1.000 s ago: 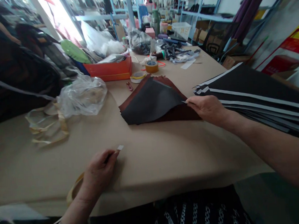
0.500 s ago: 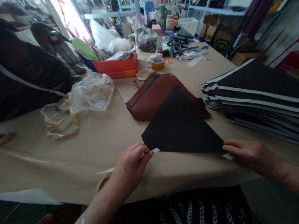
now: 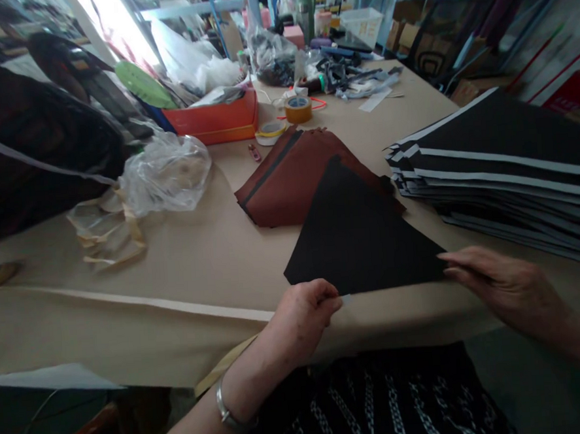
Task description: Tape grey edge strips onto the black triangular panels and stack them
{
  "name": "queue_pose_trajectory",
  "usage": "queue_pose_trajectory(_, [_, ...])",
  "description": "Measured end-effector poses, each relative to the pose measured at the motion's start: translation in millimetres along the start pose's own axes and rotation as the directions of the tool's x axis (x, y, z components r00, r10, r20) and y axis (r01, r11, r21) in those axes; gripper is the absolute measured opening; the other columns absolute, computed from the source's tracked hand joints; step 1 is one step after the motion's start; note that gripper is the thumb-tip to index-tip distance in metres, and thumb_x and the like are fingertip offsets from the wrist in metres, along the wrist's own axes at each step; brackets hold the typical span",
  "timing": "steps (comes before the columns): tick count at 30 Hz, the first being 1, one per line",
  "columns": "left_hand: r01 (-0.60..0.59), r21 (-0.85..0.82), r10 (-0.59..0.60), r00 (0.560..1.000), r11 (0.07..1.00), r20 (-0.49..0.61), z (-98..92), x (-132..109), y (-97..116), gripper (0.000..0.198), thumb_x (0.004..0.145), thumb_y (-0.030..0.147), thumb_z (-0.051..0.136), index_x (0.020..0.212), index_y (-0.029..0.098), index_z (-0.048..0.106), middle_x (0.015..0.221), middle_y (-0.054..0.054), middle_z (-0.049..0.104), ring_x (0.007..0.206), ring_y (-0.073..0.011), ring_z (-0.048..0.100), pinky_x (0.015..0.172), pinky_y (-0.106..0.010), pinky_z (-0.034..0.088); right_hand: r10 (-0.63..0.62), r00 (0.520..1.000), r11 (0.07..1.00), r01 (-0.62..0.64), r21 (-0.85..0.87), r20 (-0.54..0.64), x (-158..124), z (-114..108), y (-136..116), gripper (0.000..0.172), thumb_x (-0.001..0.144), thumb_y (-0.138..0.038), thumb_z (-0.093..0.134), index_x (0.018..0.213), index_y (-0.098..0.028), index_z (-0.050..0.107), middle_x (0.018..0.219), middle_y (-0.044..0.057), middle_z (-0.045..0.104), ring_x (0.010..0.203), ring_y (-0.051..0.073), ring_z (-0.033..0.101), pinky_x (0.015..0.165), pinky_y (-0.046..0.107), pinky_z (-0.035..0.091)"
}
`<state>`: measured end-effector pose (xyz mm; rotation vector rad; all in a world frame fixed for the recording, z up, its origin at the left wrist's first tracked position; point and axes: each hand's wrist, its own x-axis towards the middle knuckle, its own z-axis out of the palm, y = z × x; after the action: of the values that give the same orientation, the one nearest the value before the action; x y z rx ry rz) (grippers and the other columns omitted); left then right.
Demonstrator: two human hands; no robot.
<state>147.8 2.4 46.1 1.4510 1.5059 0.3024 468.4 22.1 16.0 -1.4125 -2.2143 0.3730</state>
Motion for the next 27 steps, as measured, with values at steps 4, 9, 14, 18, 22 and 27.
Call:
queue_pose_trajectory(4, [-0.018,0.022,0.019,1.0,1.0,-0.01,7.7,4,4,0.021,0.08,0.03,0.053,0.069,0.017,0.064,0.056,0.002,0.055,0.055,-0.0119,0.049,0.054,-0.025,0.035,0.222,0.923,0.785,-0.36,0.504,0.313,21,29,-67,0.027,0.08,-0.037,0.061,0.1,-0.019,0.068,0.085,0.004,0.07,0.072,0.015,0.064,0.063,0.025,0.05])
queue_pose_trajectory(9, [-0.062,0.088,0.066,0.996,0.994,-0.051,12.9,6,2,0.025,0.079,0.033,0.054,0.061,0.017,0.06,0.053,0.002,0.056,0.051,-0.0114,0.046,0.051,-0.024,0.033,0.171,0.83,0.53,-0.532,0.66,0.531,35,61,-93,0.02,0.074,-0.034,0.065,0.085,-0.017,0.064,0.076,0.0,0.061,0.066,0.011,0.052,0.06,0.022,0.041])
queue_pose_trajectory(14, [-0.109,0.149,0.118,0.992,0.983,-0.052,15.2,8,3,0.026,0.079,0.033,0.051,0.058,0.018,0.057,0.052,0.003,0.053,0.052,-0.0118,0.046,0.05,-0.024,0.032,0.155,0.809,0.514,-0.556,0.653,0.566,37,70,-95,0.011,0.076,-0.025,0.061,0.073,-0.015,0.058,0.062,-0.004,0.048,0.055,0.007,0.038,0.051,0.02,0.029])
queue_pose_trajectory(18, [-0.111,0.192,0.119,0.992,0.975,-0.031,14.1,12,3,0.029,0.077,0.036,0.049,0.054,0.019,0.054,0.05,0.004,0.05,0.051,-0.012,0.045,0.05,-0.023,0.033,0.171,0.821,0.566,-0.535,0.628,0.545,37,66,-91,0.009,0.075,-0.021,0.057,0.069,-0.016,0.054,0.058,-0.006,0.043,0.053,0.006,0.035,0.049,0.02,0.027])
queue_pose_trajectory(22, [-0.094,0.237,0.091,0.996,0.967,0.024,0.7,19,-8,0.032,0.077,0.044,0.047,0.059,0.02,0.06,0.053,0.002,0.056,0.053,-0.0139,0.049,0.051,-0.023,0.037,0.264,0.841,0.64,-0.52,0.567,0.473,34,37,-56,0.008,0.073,-0.021,0.054,0.067,-0.017,0.05,0.059,-0.006,0.04,0.055,0.007,0.034,0.052,0.02,0.027])
queue_pose_trajectory(27, [-0.055,0.294,0.047,0.998,0.954,0.035,-25.0,28,-24,0.038,0.076,0.05,0.046,0.06,0.02,0.063,0.054,0.0,0.059,0.053,-0.0158,0.053,0.049,-0.022,0.039,0.496,0.756,0.645,-0.65,0.402,0.426,22,-10,13,0.011,0.07,-0.027,0.054,0.068,-0.017,0.05,0.063,-0.003,0.046,0.057,0.008,0.041,0.053,0.02,0.032])
